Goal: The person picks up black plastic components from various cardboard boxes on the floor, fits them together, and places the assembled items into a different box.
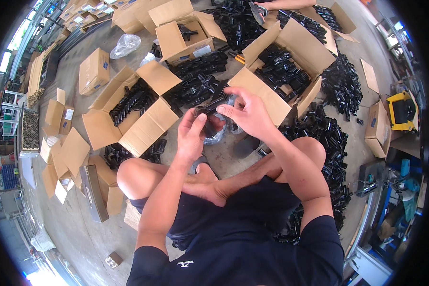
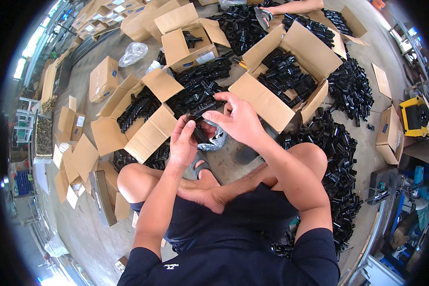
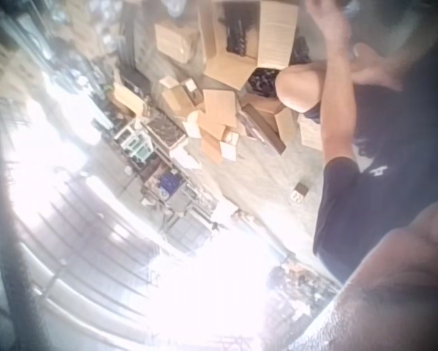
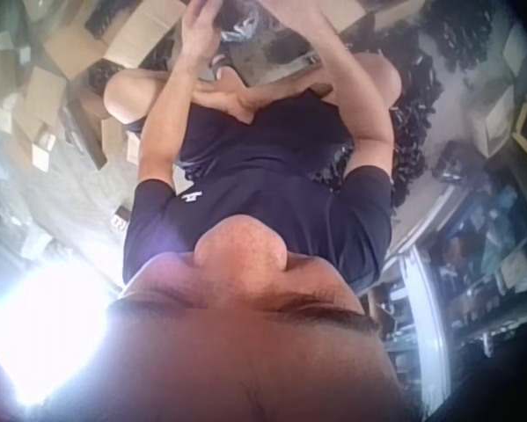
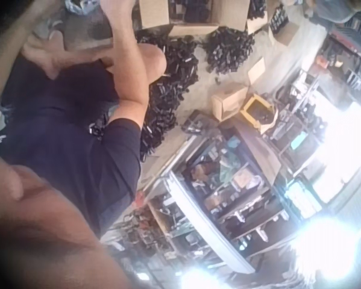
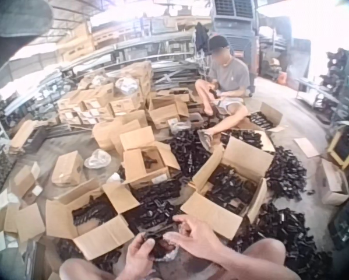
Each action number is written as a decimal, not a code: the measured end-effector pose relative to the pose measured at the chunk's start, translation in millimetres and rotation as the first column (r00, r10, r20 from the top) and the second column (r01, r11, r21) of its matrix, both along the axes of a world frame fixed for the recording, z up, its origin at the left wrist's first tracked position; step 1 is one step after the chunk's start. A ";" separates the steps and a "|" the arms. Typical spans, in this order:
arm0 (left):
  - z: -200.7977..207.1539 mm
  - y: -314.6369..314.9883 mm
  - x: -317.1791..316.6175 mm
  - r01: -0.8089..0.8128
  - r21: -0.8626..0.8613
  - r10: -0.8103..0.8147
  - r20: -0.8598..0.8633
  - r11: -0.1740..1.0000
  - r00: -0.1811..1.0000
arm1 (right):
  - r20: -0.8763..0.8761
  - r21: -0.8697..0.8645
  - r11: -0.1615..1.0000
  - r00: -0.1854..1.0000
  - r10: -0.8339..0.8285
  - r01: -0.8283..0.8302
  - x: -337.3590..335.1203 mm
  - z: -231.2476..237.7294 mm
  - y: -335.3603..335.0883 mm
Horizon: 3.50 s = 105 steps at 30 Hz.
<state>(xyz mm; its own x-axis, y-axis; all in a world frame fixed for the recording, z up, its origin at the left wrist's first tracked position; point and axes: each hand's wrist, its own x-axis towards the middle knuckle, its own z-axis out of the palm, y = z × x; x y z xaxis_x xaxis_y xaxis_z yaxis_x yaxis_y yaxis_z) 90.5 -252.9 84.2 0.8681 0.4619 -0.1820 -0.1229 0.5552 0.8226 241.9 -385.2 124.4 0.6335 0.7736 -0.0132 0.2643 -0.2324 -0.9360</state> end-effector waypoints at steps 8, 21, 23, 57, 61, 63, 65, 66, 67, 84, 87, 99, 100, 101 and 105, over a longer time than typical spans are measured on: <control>-5.0 -2.9 4.6 0.008 0.085 -0.014 0.073 0.996 0.997 | -0.770 0.333 0.939 0.598 0.222 0.080 0.2 -18.0 6.7; -17.1 -4.8 3.5 -0.015 0.039 0.015 -0.004 0.999 1.000 | -0.730 0.152 0.988 0.678 0.084 0.041 -10.1 -38.6 20.6; -15.1 -5.0 3.8 -0.032 0.060 0.032 -0.003 0.998 0.999 | -0.734 0.192 0.979 0.672 0.097 0.069 -11.3 -34.7 21.0; 9.1 7.5 5.6 0.070 0.290 -0.010 -0.202 0.955 0.979 | -0.743 0.381 0.918 0.627 0.233 0.111 -6.3 -34.7 15.6; 12.0 10.9 4.8 0.145 0.317 -0.064 -0.253 0.937 0.965 | -0.670 0.350 0.935 0.713 0.207 0.058 -4.2 -31.9 13.7; 10.1 11.5 4.8 0.147 0.319 -0.071 -0.238 0.936 0.969 | -0.656 0.337 0.940 0.727 0.203 0.042 -3.2 -35.1 12.0; 8.4 10.4 3.9 0.128 0.320 -0.060 -0.212 0.939 0.975 | -0.656 0.331 0.943 0.727 0.204 0.034 -4.2 -32.7 13.1; 10.5 9.3 3.8 0.120 0.346 -0.042 -0.224 0.931 0.974 | -0.645 0.321 0.947 0.737 0.204 0.019 -4.3 -30.7 13.9; 15.3 8.2 3.4 0.111 0.372 -0.023 -0.235 0.922 0.972 | -0.634 0.312 0.950 0.746 0.205 0.004 -3.9 -29.7 14.3; -11.4 37.2 2.3 -0.136 0.988 0.478 0.088 0.067 0.874 | -0.564 0.214 0.957 0.825 -0.040 0.193 40.2 -49.1 16.4; -15.5 37.6 2.6 -0.125 0.992 0.477 0.100 0.020 0.873 | -0.605 0.160 0.968 0.794 -0.060 0.195 41.8 -55.6 11.6; -16.5 37.1 2.6 -0.139 0.986 0.446 0.168 -0.096 0.879 | -0.615 0.203 0.970 0.789 0.017 0.137 19.1 -41.1 19.6; -16.3 37.1 2.6 -0.135 0.986 0.444 0.165 -0.099 0.881 | -0.575 0.215 0.970 0.818 0.033 0.112 17.1 -39.1 20.3; -16.0 37.0 2.6 -0.131 0.986 0.442 0.163 -0.102 0.882 | -0.533 0.227 0.970 0.844 0.049 0.087 15.2 -37.9 20.9; -17.2 33.5 3.2 -0.101 0.985 0.431 0.151 -0.137 0.890 | -0.433 0.298 0.954 0.894 0.112 0.025 1.7 -38.0 19.5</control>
<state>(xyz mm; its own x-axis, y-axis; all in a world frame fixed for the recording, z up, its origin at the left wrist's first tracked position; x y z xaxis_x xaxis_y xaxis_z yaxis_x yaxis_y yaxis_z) 93.7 -219.4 66.9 0.6449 0.4728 0.6005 0.2010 -0.8630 0.4636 243.6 -365.7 86.4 0.5799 0.8128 -0.0547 -0.1874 0.0677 -0.9799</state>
